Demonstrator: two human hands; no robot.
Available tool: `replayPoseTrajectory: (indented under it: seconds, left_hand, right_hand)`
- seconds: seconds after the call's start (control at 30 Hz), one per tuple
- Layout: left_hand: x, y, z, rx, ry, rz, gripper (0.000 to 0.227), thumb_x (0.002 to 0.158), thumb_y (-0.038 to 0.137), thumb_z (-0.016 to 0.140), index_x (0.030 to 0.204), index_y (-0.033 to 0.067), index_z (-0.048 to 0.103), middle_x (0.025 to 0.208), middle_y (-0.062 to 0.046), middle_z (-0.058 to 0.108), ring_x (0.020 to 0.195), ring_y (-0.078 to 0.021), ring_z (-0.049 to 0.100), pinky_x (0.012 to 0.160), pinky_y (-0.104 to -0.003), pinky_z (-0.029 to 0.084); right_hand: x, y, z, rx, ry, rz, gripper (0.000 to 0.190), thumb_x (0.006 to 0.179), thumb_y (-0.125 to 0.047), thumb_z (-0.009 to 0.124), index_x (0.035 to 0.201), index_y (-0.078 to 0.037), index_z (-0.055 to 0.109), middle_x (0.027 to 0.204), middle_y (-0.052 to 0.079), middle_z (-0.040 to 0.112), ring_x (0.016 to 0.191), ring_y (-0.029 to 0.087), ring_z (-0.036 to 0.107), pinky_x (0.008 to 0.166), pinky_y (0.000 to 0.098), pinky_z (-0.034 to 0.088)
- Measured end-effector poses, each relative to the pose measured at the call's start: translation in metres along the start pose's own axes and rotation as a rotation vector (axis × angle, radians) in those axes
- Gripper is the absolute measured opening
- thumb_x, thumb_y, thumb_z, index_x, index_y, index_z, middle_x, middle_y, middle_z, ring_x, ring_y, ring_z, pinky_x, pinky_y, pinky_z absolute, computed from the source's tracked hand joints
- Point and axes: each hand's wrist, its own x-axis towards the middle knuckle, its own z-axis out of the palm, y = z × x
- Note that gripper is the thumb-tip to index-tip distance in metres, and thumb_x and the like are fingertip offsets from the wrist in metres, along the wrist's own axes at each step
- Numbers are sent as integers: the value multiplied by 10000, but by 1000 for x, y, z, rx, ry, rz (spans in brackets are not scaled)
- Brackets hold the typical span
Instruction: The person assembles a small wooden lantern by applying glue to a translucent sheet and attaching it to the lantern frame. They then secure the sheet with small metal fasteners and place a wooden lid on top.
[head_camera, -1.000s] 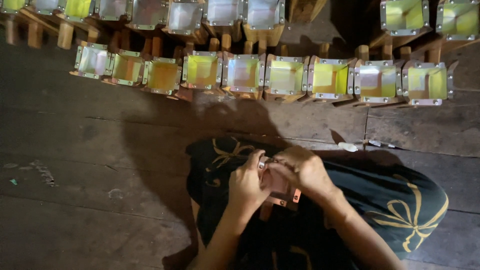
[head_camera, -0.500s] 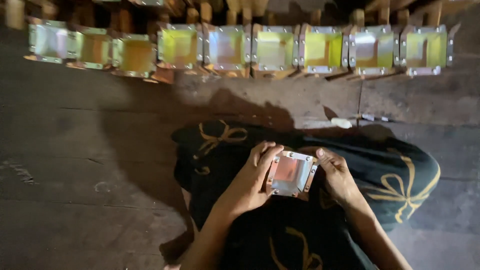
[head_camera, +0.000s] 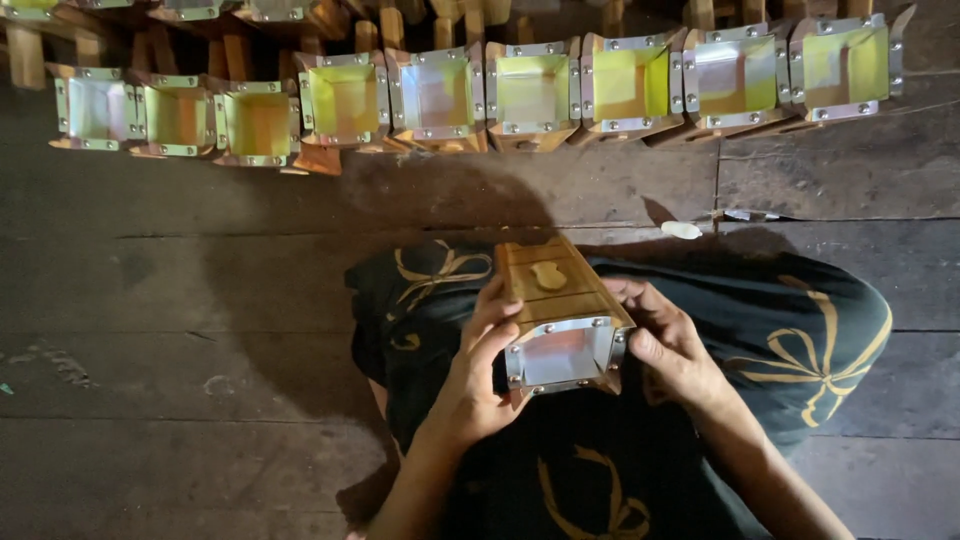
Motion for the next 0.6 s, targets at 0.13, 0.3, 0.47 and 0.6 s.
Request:
replayPoseTrajectory:
  seconds: [0.13,0.3,0.47,0.6]
  left_hand:
    - [5,2,-2,-27,16,-26,623,874,23,693,1404,69,370,1474,-211,423,1463,-608,313,1102,-584,469]
    - [9,3,1,63,-19,24,624,866,-30,695,1388,53,363,1441,-238,428,1430,-627,337,1051,-587,526]
    - [6,-2,2,24,-39,-2,581,864,-9,665,1369,30,380,1438,-244,434,1444,-618,325,1067,-567,513]
    - [7,-6,5,74,8,-32,513,927,146,677,1341,-18,421,1415,-253,476,1406,-581,411,1068,-567,508]
  right_hand:
    - [5,-13,5,-45,-142,-16,1049,691,-293,910,1529,46,380,1030,193,729,894,210,695,768,357,567]
    - [7,7,-6,-111,-94,118,1147,639,-30,915,1607,-57,301,1111,166,718,868,179,644,725,351,580]
    - [8,-12,13,-66,-64,138,1137,604,-12,936,1575,-37,344,973,147,720,741,169,686,642,320,593]
    - [12,-13,13,-95,-77,144,1061,657,-24,908,1569,-50,367,951,137,720,718,145,667,612,304,601]
